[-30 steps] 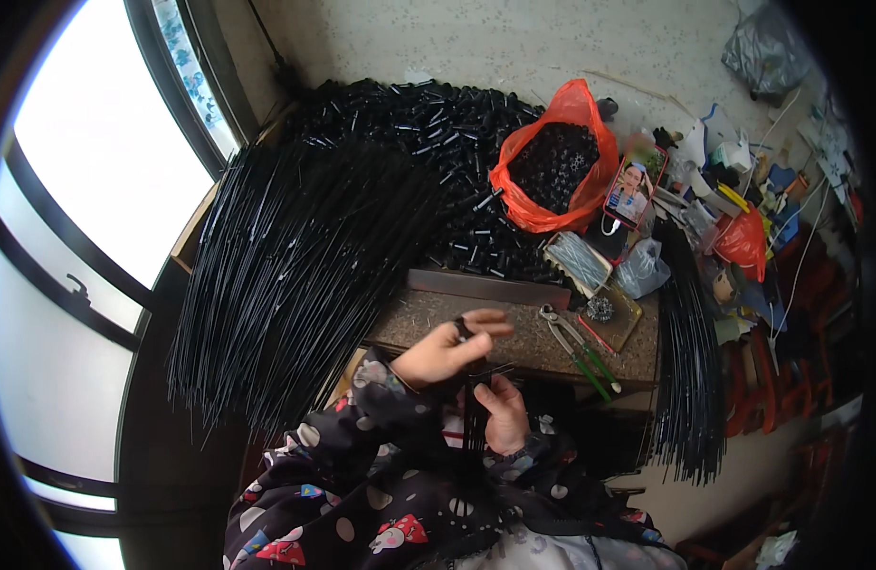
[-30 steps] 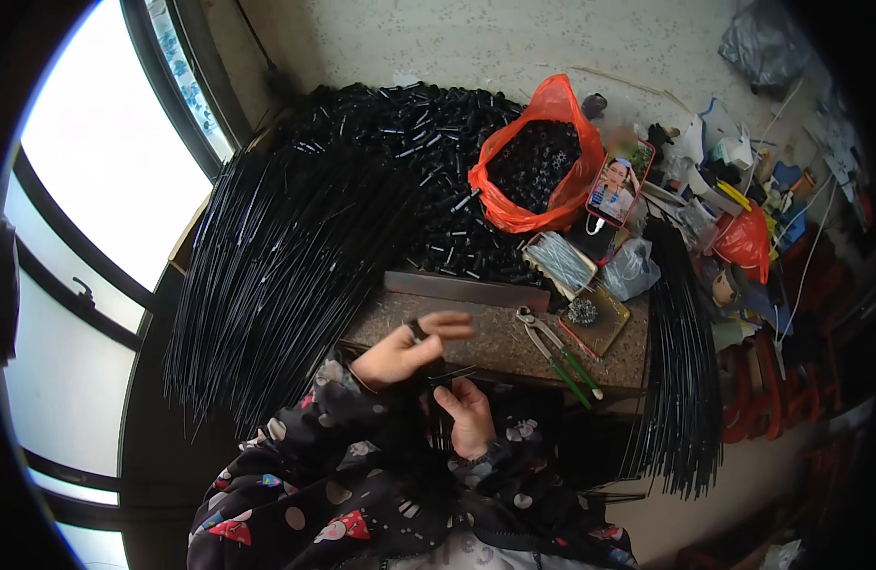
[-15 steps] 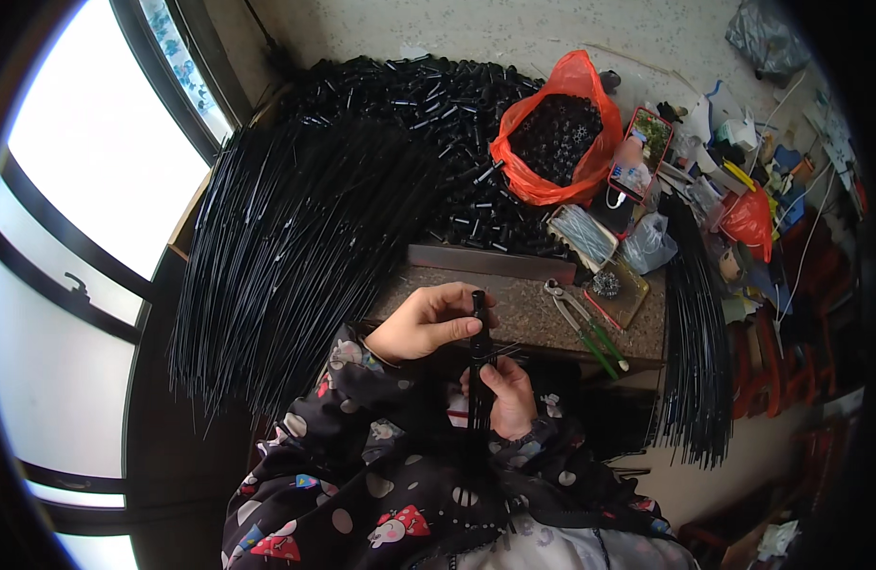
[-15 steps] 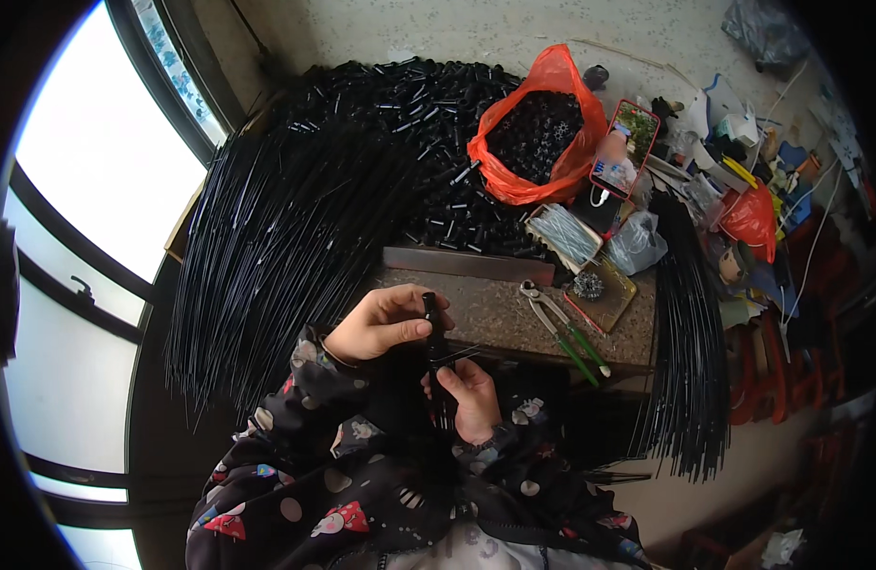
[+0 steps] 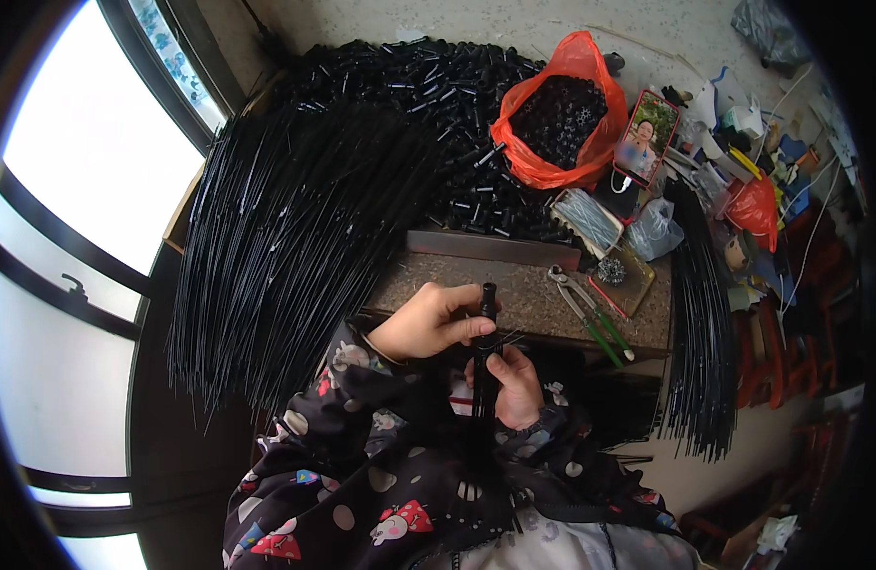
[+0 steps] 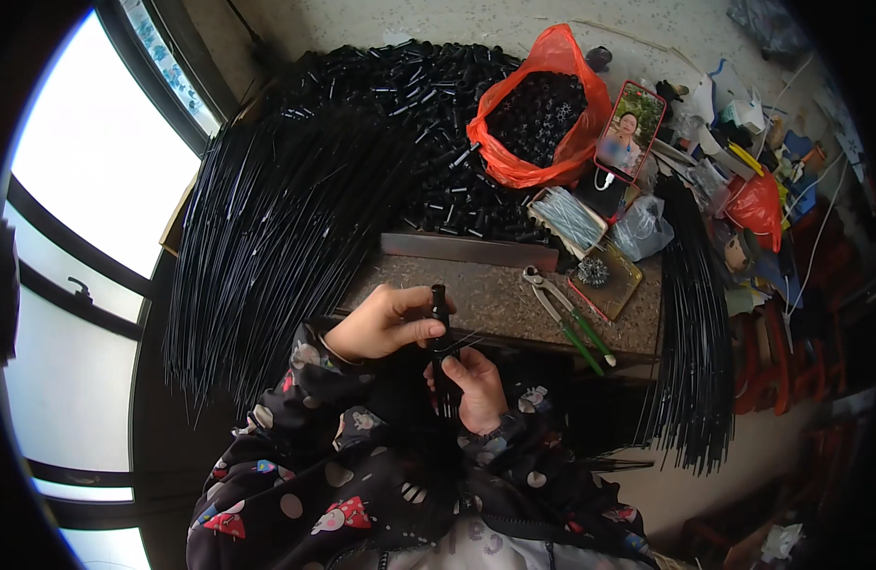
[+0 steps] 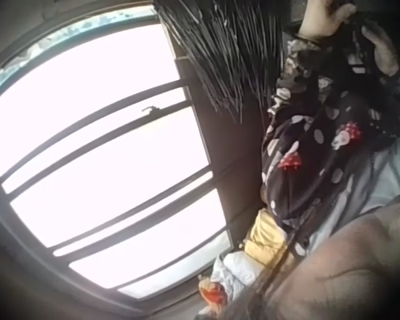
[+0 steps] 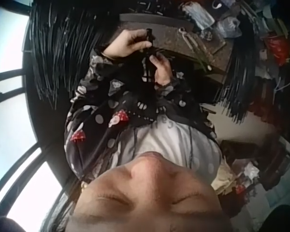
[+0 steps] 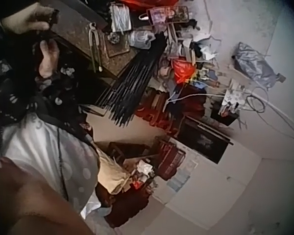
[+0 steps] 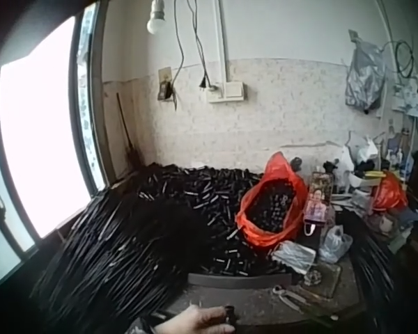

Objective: Inserting small components into black cables and using a hand tool to secure them.

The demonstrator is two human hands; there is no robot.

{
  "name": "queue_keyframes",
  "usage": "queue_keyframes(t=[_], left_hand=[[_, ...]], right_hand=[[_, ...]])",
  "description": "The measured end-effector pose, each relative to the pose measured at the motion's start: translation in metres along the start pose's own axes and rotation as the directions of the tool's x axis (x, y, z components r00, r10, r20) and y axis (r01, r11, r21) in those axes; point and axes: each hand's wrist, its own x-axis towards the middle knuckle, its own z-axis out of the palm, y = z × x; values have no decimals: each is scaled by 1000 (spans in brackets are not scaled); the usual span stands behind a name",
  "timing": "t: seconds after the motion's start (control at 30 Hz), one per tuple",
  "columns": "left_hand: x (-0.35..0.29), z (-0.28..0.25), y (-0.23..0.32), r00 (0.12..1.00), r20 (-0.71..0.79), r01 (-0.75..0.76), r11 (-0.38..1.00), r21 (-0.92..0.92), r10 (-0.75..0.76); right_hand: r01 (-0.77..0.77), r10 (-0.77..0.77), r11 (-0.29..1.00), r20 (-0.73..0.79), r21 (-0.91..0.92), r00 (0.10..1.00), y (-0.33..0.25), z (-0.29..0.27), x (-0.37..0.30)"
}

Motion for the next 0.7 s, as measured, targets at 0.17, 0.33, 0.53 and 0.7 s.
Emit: queue_keyframes(t=[0.17,0.33,0.53,0.7], left_hand=[[-8,22,-9,958,-222,-39,854,519,179],[-13,25,6,961,-277,60,974,219,3],[-18,29,-11,956,-261,78,976,-205,-132],[-28,29,-7,959,-212,128,956,-264,-187]], right_hand=[[-64,61,996,32,69,998,-2,-3,2],[-80,79,995,30,61,996,3,-10,0],[-37,38,999,69,-20,997,3,-3,-5],[-72,73,997,117,-18,990,-2,-9,-6]])
